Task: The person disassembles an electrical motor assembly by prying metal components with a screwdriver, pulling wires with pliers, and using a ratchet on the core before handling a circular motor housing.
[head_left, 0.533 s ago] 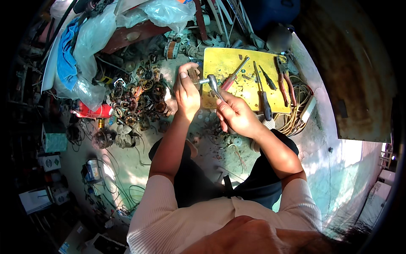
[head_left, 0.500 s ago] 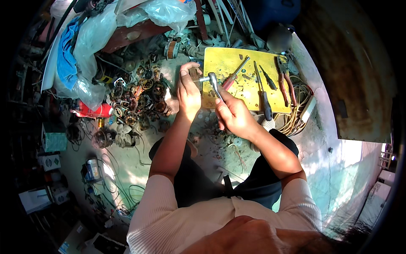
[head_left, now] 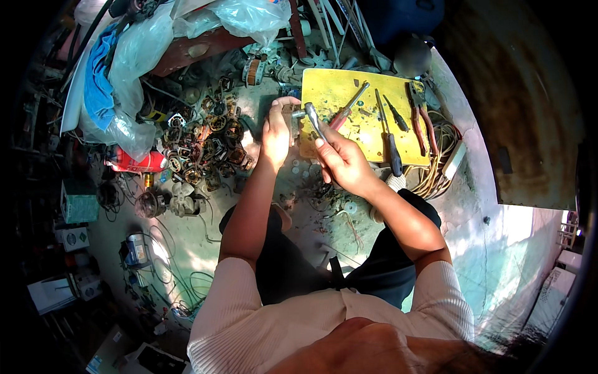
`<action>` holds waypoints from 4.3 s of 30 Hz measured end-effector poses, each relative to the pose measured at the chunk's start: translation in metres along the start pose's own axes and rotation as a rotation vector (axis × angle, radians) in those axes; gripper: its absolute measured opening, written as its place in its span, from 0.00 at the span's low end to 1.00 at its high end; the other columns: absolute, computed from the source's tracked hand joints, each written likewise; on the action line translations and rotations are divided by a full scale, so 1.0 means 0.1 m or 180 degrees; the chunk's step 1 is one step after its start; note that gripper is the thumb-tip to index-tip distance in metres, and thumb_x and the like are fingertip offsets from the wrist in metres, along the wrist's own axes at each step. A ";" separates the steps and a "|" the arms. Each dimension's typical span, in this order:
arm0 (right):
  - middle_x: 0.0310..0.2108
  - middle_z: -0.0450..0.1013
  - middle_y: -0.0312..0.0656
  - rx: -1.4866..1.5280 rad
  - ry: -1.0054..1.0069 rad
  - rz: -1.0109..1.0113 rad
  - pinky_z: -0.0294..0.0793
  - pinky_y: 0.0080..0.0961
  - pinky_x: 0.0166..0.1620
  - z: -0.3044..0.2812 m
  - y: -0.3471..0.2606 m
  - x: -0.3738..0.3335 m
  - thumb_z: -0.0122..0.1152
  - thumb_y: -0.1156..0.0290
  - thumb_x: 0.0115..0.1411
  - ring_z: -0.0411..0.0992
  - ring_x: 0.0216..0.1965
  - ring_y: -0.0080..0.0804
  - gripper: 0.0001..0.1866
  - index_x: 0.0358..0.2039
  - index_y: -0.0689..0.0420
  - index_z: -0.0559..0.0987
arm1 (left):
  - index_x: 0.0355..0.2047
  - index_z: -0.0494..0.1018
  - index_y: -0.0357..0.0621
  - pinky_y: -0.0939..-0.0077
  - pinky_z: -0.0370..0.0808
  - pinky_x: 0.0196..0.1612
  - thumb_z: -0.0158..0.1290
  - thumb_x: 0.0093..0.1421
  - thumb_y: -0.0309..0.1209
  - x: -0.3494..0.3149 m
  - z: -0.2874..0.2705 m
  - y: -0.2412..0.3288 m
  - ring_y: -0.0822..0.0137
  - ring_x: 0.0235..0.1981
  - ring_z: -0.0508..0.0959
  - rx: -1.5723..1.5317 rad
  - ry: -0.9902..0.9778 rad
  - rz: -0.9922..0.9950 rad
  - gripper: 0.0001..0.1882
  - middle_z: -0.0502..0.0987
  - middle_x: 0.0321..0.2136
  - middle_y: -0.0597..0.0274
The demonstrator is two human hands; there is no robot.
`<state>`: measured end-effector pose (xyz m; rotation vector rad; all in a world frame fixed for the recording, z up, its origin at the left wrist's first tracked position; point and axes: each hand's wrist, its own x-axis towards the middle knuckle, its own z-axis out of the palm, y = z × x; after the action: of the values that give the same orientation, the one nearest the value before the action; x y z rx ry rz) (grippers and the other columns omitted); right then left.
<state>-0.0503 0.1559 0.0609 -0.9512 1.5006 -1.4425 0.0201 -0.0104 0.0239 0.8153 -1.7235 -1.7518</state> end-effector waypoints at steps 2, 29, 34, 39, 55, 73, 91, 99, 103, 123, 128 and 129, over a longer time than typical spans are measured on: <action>0.22 0.66 0.32 0.0877 -0.0399 0.0445 0.68 0.21 0.22 -0.17 -0.03 0.01 0.44 0.61 0.69 0.67 0.17 0.20 0.15 0.44 0.61 0.70 | 0.42 0.70 0.39 0.65 0.72 0.41 0.28 0.71 0.36 0.00 -0.05 0.00 0.55 0.37 0.76 0.1266 0.0138 0.1278 0.20 0.75 0.37 0.53; 0.22 0.70 0.44 -0.0871 0.0280 -0.0324 0.72 0.29 0.25 0.01 0.08 -0.01 0.48 0.67 0.67 0.72 0.19 0.37 0.25 0.61 0.64 0.60 | 0.42 0.72 0.42 0.70 0.75 0.37 0.30 0.70 0.42 0.01 -0.04 -0.13 0.62 0.34 0.78 -0.0257 -0.0206 -0.0288 0.22 0.77 0.36 0.60; 0.22 0.63 0.30 0.1597 -0.0462 0.1043 0.65 0.18 0.19 -0.25 -0.17 -0.03 0.45 0.63 0.69 0.64 0.16 0.19 0.10 0.37 0.56 0.68 | 0.41 0.71 0.39 0.63 0.73 0.42 0.28 0.71 0.34 -0.02 -0.07 0.09 0.50 0.37 0.77 0.1652 0.0142 0.2119 0.20 0.75 0.37 0.49; 0.21 0.63 0.29 0.1854 -0.0631 0.1391 0.63 0.17 0.18 -0.37 -0.23 -0.07 0.48 0.63 0.68 0.62 0.16 0.18 0.09 0.38 0.55 0.69 | 0.42 0.71 0.39 0.64 0.73 0.42 0.28 0.70 0.32 -0.04 -0.06 0.12 0.50 0.38 0.77 0.1749 0.0043 0.2635 0.19 0.76 0.37 0.51; 0.18 0.63 0.31 0.1363 -0.0521 0.1095 0.64 0.14 0.15 -0.33 -0.25 -0.07 0.44 0.65 0.69 0.63 0.11 0.17 0.12 0.29 0.57 0.67 | 0.42 0.71 0.40 0.63 0.72 0.42 0.30 0.69 0.32 -0.01 0.00 0.12 0.48 0.38 0.76 0.1803 0.0220 0.2693 0.18 0.75 0.37 0.50; 0.22 0.73 0.49 -0.2922 0.0946 -0.1334 0.73 0.38 0.25 -0.11 0.35 0.04 0.54 0.72 0.61 0.74 0.22 0.47 0.32 0.63 0.65 0.58 | 0.39 0.72 0.42 0.69 0.77 0.33 0.32 0.69 0.44 -0.09 0.15 0.06 0.64 0.30 0.79 -0.1514 -0.0800 -0.1743 0.23 0.78 0.32 0.60; 0.20 0.65 0.32 0.0996 -0.0085 0.0874 0.68 0.22 0.22 -0.29 -0.12 -0.04 0.41 0.60 0.70 0.67 0.17 0.23 0.16 0.32 0.59 0.68 | 0.51 0.67 0.42 0.73 0.71 0.47 0.27 0.71 0.48 -0.03 0.11 -0.11 0.68 0.41 0.74 0.0019 -0.0568 -0.0351 0.26 0.74 0.40 0.60; 0.22 0.65 0.30 0.2029 -0.0358 0.1590 0.63 0.17 0.20 -0.53 -0.19 -0.06 0.47 0.60 0.68 0.64 0.18 0.20 0.13 0.35 0.56 0.71 | 0.49 0.68 0.42 0.70 0.67 0.51 0.28 0.73 0.41 -0.08 0.12 0.01 0.61 0.44 0.73 0.1234 -0.0381 0.1315 0.22 0.73 0.42 0.56; 0.20 0.64 0.31 0.1803 -0.0191 0.1477 0.62 0.16 0.18 -0.44 -0.21 -0.07 0.47 0.60 0.69 0.61 0.15 0.18 0.17 0.46 0.62 0.72 | 0.47 0.68 0.40 0.71 0.67 0.52 0.28 0.72 0.39 -0.05 0.15 -0.04 0.61 0.45 0.73 0.1286 -0.0263 0.1541 0.21 0.73 0.41 0.55; 0.20 0.74 0.48 -0.3346 0.0515 -0.1322 0.73 0.37 0.26 -0.31 0.18 0.06 0.58 0.65 0.61 0.74 0.21 0.44 0.31 0.64 0.52 0.62 | 0.42 0.71 0.41 0.62 0.75 0.31 0.31 0.68 0.52 0.07 -0.13 -0.21 0.57 0.30 0.78 -0.2317 -0.1797 -0.2278 0.28 0.77 0.32 0.52; 0.23 0.67 0.39 -0.3460 0.0605 -0.1662 0.73 0.33 0.34 -0.51 0.13 0.12 0.63 0.68 0.53 0.71 0.28 0.37 0.33 0.61 0.35 0.69 | 0.45 0.72 0.38 0.58 0.75 0.33 0.31 0.67 0.51 0.07 -0.11 -0.15 0.53 0.29 0.77 -0.2802 -0.2632 -0.2735 0.30 0.77 0.32 0.47; 0.23 0.66 0.39 -0.3508 0.0558 -0.1733 0.72 0.34 0.37 -0.55 0.08 0.12 0.63 0.68 0.52 0.71 0.30 0.37 0.33 0.60 0.35 0.70 | 0.46 0.71 0.37 0.57 0.75 0.33 0.31 0.67 0.52 0.07 -0.10 -0.15 0.52 0.30 0.77 -0.2926 -0.2859 -0.2775 0.30 0.77 0.33 0.45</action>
<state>-0.1057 0.1662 0.0524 -2.0395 2.3413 -0.9605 0.0238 -0.0217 0.0086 0.3285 -0.6423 -3.4605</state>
